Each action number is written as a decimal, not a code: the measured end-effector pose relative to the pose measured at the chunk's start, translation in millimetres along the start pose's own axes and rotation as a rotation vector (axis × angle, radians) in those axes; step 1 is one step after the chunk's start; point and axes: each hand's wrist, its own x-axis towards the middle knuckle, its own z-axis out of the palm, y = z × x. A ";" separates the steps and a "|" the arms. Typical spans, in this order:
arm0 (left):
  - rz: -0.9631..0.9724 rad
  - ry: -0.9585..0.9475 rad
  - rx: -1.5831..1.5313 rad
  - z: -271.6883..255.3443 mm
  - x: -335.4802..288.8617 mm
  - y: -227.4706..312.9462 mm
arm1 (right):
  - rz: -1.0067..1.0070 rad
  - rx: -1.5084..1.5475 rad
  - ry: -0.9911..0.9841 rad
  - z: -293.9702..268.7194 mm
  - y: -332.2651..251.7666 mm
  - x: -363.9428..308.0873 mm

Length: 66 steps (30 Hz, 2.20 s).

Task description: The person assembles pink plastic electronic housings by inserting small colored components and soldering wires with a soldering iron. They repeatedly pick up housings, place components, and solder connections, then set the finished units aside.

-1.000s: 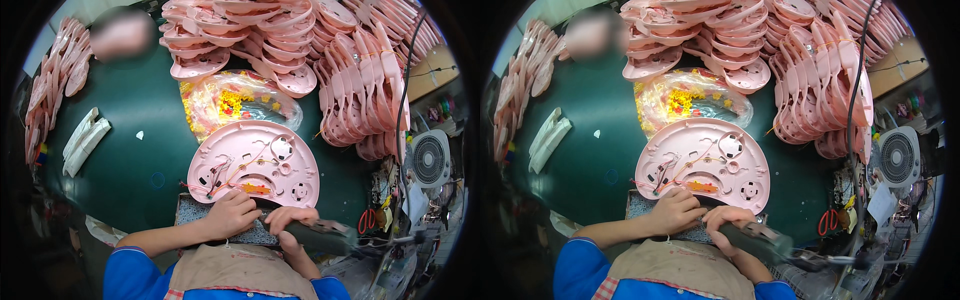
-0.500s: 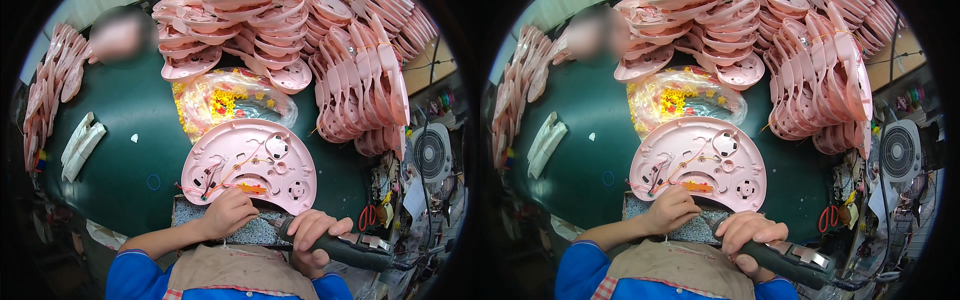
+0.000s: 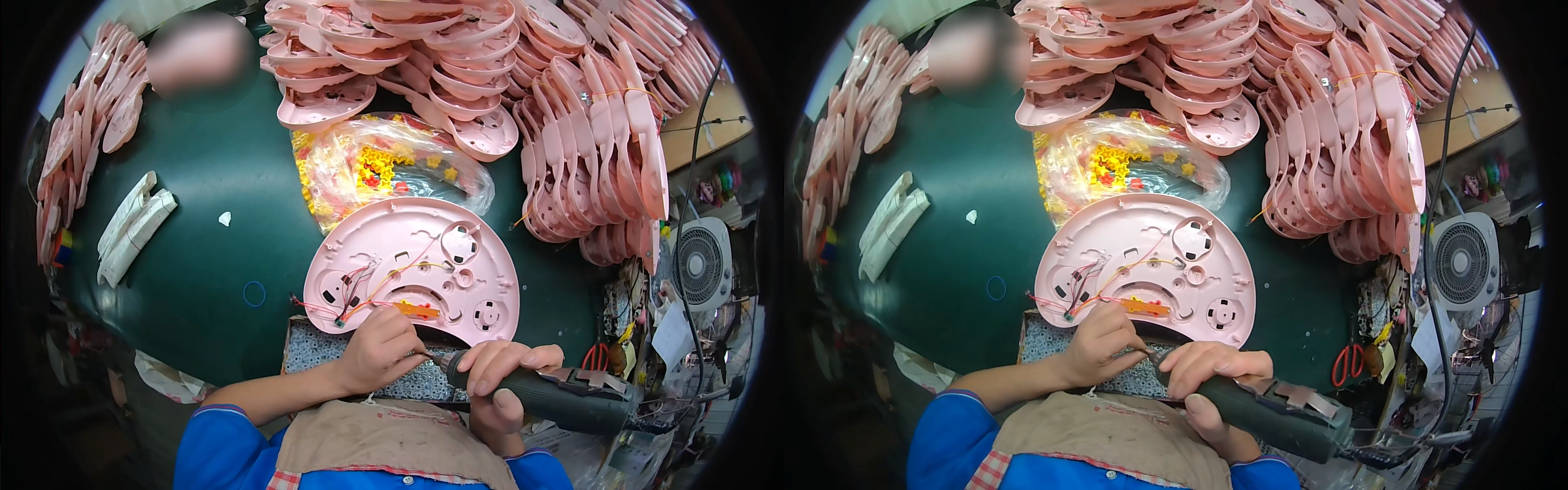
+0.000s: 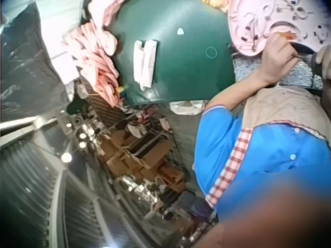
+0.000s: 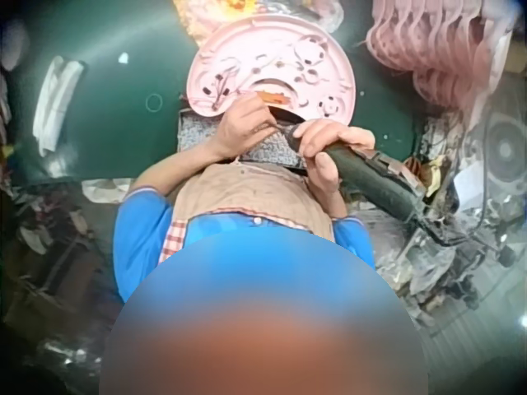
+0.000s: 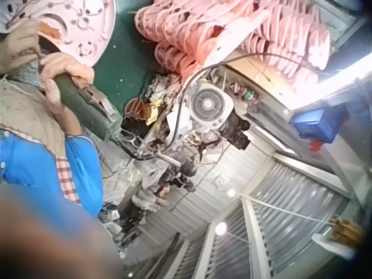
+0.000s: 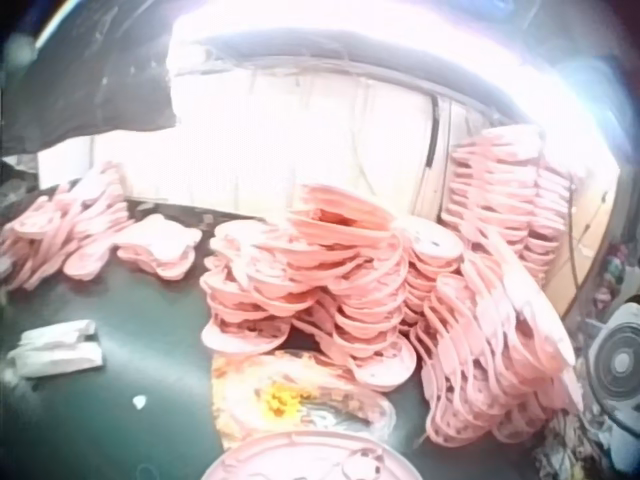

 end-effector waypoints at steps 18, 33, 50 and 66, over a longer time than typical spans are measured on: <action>-0.209 -0.220 0.509 -28.8 4.3 -20.3 | -0.127 -0.295 -0.112 -23.1 90.5 16.9; 0.080 -0.114 0.368 -6.4 -25.1 3.7 | 0.093 -0.193 -0.321 -23.7 44.4 -12.7; -0.029 -0.064 0.033 -14.1 -21.0 3.2 | 0.032 0.029 -0.185 -8.3 -4.5 7.1; -0.091 -0.001 -0.094 -27.2 -24.5 -3.7 | 0.044 0.054 -0.145 11.3 8.4 10.7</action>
